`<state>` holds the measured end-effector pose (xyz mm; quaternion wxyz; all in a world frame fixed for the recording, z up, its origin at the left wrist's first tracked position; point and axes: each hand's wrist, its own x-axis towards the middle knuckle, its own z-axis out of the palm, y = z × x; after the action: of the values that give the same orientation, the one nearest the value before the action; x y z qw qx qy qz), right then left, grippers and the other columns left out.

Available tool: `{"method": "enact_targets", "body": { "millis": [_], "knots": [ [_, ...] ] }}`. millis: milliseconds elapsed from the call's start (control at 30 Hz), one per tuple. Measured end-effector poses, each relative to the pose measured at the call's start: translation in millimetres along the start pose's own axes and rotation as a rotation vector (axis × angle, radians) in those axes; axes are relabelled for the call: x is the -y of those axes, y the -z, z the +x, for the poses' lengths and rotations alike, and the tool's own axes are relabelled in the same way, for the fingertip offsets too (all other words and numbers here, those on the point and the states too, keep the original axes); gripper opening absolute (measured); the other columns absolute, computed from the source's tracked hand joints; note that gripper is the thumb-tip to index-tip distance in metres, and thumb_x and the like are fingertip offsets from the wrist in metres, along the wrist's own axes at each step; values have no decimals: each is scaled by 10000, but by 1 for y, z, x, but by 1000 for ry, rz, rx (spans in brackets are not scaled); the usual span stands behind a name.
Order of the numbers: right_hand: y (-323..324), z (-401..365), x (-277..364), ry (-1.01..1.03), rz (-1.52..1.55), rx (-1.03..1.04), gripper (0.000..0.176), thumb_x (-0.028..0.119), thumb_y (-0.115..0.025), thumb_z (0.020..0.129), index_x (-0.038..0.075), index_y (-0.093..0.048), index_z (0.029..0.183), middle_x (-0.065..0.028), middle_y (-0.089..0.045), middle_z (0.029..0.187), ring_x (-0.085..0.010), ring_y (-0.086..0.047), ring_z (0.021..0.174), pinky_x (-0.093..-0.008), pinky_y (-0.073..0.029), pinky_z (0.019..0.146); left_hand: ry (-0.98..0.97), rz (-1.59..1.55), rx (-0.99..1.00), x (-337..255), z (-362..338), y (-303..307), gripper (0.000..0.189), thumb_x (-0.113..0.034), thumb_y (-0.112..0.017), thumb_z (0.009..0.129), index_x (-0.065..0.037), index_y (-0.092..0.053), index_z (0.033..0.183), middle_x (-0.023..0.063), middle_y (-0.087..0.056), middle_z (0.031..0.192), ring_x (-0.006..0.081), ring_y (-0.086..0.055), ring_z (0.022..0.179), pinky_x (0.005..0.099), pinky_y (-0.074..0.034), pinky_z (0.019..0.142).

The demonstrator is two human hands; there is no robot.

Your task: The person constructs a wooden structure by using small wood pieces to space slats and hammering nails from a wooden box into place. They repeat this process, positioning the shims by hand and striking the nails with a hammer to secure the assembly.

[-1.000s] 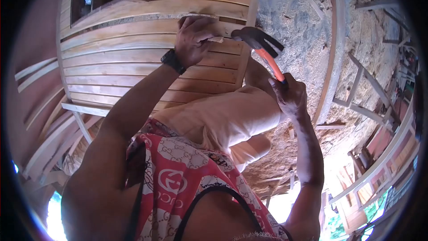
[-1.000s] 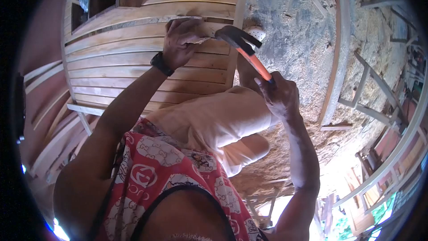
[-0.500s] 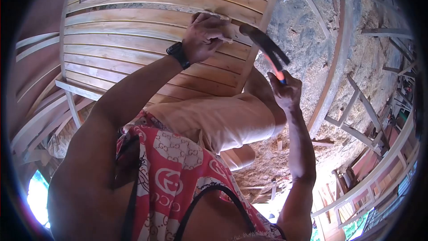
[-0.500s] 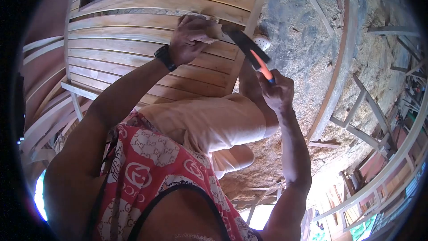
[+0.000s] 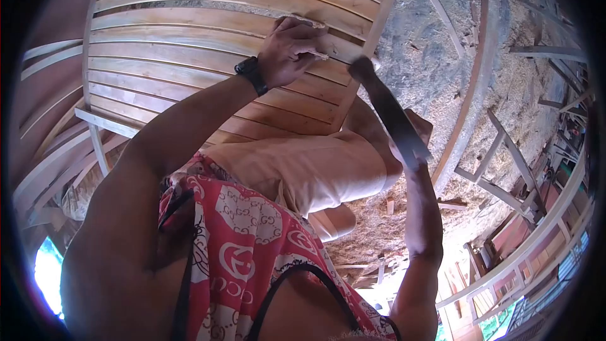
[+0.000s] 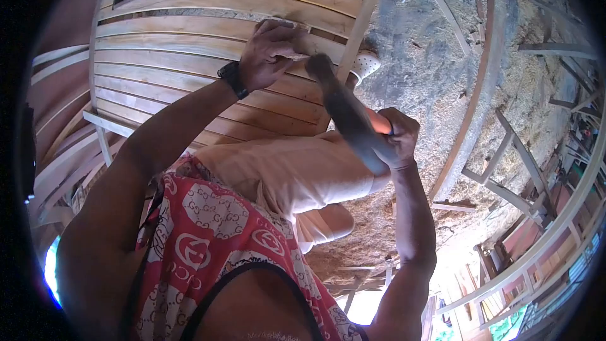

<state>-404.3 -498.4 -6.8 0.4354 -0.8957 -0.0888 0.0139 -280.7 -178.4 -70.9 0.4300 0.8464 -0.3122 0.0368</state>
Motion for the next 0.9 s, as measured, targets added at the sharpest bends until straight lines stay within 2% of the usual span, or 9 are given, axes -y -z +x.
{"method": "enact_targets", "body": {
  "millis": [233,333,367,500,567,700,767,833,900],
  "knots": [
    [-4,2,-7,-378,-316,217,140,106,-734,823,69,-619,753,-118,-655,687,-268,-658,552,-368,-474,499,-38,62,-20,2,-3,-5,238,-176,-811,773,-259,-763,991,-31,-702,1215,254,-602,1080,430,-437,1001],
    [3,-4,-3,99,-188,1,138,141,-757,815,46,-657,807,-107,-641,680,-235,-658,575,-345,-486,514,-38,75,-29,5,-3,-6,239,-180,-810,774,-258,-764,995,-35,-701,1212,252,-600,1089,436,-435,1003],
    [-6,-13,-6,26,191,-88,170,162,-771,807,32,-666,830,-96,-632,688,-220,-640,574,-324,-483,526,-43,74,-18,6,-3,-6,242,-180,-809,773,-256,-765,998,-36,-702,1209,253,-599,1092,439,-435,1005],
    [-6,-3,-12,-108,98,29,153,146,-768,803,34,-666,822,-111,-626,668,-254,-636,558,-347,-467,526,-44,74,-3,5,-3,-7,238,-190,-816,775,-250,-765,999,-33,-702,1210,260,-597,1100,440,-435,1005],
    [-10,9,0,-511,-371,229,91,125,-733,822,53,-678,821,-115,-673,703,-276,-698,631,-372,-494,535,-20,47,0,3,-2,-2,227,-196,-817,779,-247,-766,995,-32,-703,1209,267,-597,1104,443,-432,1010],
    [-13,5,12,72,-28,-201,111,133,-750,840,34,-704,860,-99,-681,722,-184,-668,608,-322,-503,545,-23,37,-40,3,-3,-2,222,-180,-817,778,-255,-776,983,-32,-703,1211,264,-596,1108,438,-438,1012],
    [-5,-4,2,-126,223,-35,159,164,-758,849,23,-686,835,-81,-657,704,-156,-635,604,-318,-497,546,-36,78,-5,3,-3,-4,224,-164,-828,765,-261,-785,963,-30,-702,1214,262,-598,1107,431,-452,1011],
    [-11,1,-21,-84,-286,135,110,135,-727,834,27,-706,837,-118,-669,703,-237,-667,581,-364,-496,527,-31,54,-10,1,-1,-3,223,-155,-828,762,-261,-788,954,-27,-702,1216,263,-599,1104,430,-458,1008],
    [-11,8,-3,-469,-456,239,80,120,-729,801,47,-711,828,-133,-668,695,-286,-675,588,-383,-501,527,-22,31,-13,0,-2,-2,222,-147,-829,758,-261,-791,944,-24,-701,1218,263,-601,1100,429,-464,1005]
  ]
}}
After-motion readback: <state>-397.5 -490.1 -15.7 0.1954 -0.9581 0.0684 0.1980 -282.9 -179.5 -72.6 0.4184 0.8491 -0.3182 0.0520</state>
